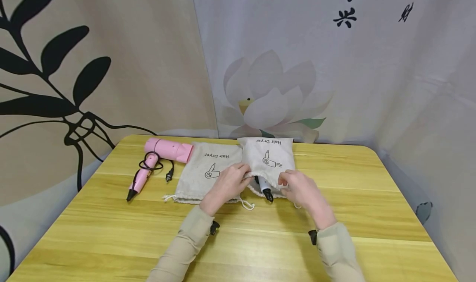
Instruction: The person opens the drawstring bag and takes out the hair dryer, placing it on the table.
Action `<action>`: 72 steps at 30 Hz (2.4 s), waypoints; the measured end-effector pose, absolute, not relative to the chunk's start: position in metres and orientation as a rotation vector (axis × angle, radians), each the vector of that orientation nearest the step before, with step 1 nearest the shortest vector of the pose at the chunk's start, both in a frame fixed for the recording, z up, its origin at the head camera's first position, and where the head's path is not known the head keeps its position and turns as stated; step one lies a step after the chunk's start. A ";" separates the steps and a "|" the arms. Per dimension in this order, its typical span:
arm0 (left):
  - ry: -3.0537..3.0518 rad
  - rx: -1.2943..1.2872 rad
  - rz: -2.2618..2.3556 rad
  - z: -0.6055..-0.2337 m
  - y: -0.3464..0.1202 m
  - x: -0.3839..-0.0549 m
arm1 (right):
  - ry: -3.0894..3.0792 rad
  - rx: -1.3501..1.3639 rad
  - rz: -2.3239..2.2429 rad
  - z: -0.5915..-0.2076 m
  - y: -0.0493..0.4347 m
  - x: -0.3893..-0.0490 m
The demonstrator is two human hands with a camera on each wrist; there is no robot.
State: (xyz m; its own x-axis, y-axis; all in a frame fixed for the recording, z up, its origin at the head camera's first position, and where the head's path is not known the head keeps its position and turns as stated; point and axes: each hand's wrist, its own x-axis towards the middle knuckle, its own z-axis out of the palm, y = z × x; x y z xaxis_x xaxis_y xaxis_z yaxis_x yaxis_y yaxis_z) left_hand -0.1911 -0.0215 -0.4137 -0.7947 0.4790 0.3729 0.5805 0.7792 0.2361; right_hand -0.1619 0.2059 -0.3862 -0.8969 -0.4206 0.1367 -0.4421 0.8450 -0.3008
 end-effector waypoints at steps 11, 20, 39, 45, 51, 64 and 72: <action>-2.605 -0.753 -0.541 -0.414 -0.016 -0.191 | -2.992 0.675 0.475 -0.399 0.179 -0.162; -2.628 -0.791 -0.523 -0.413 -0.017 -0.190 | -3.034 0.422 0.513 -0.416 0.163 -0.174; -2.843 -0.936 -0.491 -0.411 -0.023 -0.185 | -3.052 0.153 0.628 -0.424 0.143 -0.183; -2.832 -0.942 -0.510 -0.414 -0.023 -0.186 | -3.031 0.161 0.671 -0.424 0.143 -0.184; -2.817 -0.933 -0.524 -0.417 -0.023 -0.188 | -3.016 0.173 0.693 -0.425 0.144 -0.185; -2.803 -0.935 -0.533 -0.420 -0.023 -0.189 | -3.031 0.194 0.691 -0.423 0.146 -0.186; -2.806 -0.928 -0.538 -0.420 -0.024 -0.189 | -3.059 0.201 0.710 -0.422 0.148 -0.186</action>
